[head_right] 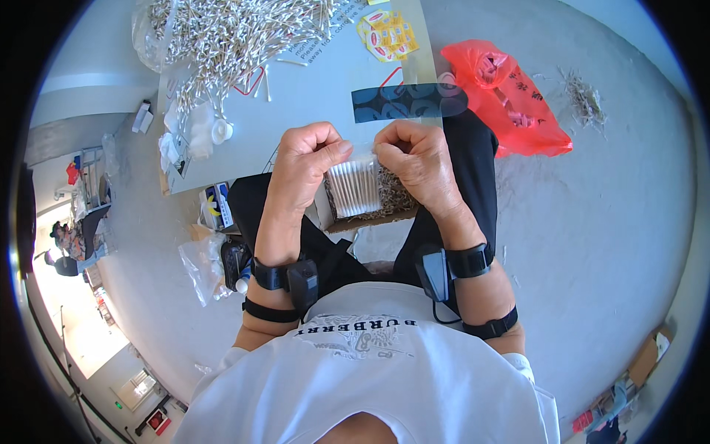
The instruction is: Organizing, aligning, and placing cotton swabs into a small plastic case and applying a label.
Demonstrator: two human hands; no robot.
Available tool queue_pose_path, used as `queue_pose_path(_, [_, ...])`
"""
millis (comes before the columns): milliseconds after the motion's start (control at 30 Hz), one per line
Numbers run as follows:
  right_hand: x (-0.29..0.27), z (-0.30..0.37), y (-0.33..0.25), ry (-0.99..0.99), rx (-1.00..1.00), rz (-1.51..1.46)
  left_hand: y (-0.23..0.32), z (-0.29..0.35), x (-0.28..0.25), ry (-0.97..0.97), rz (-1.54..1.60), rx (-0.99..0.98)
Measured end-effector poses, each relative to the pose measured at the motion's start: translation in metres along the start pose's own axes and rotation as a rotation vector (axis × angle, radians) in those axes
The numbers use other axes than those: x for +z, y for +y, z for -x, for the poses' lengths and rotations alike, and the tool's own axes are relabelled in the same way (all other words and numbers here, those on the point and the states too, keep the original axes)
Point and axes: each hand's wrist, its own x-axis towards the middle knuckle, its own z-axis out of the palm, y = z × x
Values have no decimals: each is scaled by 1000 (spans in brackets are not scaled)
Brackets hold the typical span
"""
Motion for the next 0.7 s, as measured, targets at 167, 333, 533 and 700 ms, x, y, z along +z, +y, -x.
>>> queue_pose_path(167, [-13, -4, 16, 221, -20, -2, -6, 0, -12, 86, 30, -8])
queue_pose_path(333, [-28, -3, 13, 154, 128, -182, -1, -4, -31, 185, 331, -120])
queue_pose_path(533, [-13, 2, 14, -35, 247, -250, -8, -7, -26, 236, 402, -83])
queue_pose_path(700, [-18, 6, 11, -248, 452, -220, -11, -2, -14, 366, -8, 308])
